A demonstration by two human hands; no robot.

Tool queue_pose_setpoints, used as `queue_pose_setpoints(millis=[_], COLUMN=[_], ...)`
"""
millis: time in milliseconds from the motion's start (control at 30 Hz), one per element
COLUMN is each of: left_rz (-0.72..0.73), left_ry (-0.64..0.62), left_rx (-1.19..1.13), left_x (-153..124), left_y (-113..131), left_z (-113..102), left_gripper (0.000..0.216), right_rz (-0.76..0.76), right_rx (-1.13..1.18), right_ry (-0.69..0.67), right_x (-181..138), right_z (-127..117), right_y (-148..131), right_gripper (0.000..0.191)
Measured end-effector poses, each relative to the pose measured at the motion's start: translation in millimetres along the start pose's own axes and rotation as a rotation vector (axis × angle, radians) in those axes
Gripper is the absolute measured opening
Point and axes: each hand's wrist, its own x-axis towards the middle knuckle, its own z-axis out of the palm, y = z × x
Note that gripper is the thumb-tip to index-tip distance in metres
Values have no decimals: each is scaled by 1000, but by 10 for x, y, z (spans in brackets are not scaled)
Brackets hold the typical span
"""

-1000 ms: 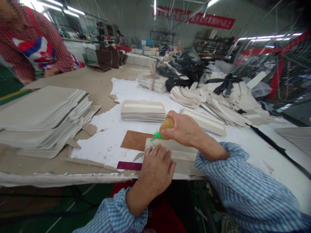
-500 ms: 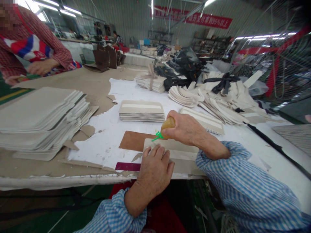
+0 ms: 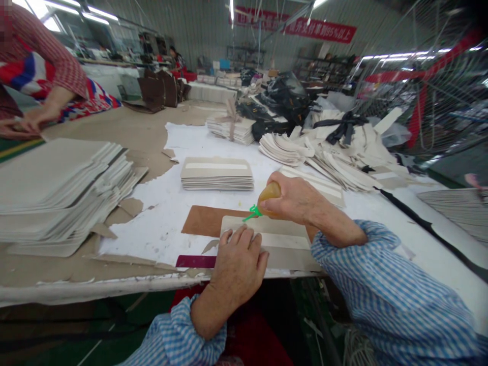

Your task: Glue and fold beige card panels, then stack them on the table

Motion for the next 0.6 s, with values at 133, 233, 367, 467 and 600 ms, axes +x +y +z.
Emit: queue_pose_setpoints(millis=[133,233,367,467,600], left_rz=[-7,-9,-4,3,3], left_ry=[-16,-37,-37,-17,-5], left_rx=[1,5,4,6,13], left_x=[-1,9,20,20,18], left_y=[-5,-1,4,2,-4], left_z=[-15,-32,-39,-34,-30], left_gripper=[28,29,29,27,28], right_rz=[-28,-56,-47,-5,25], right_rx=[26,29,29,20,-7], right_ry=[6,20,20,10,15], right_x=[11,20,15,-6,-36], right_z=[40,67,59,27,-12], right_y=[-37,-83,-70,10,118], right_gripper=[41,41,41,40,39])
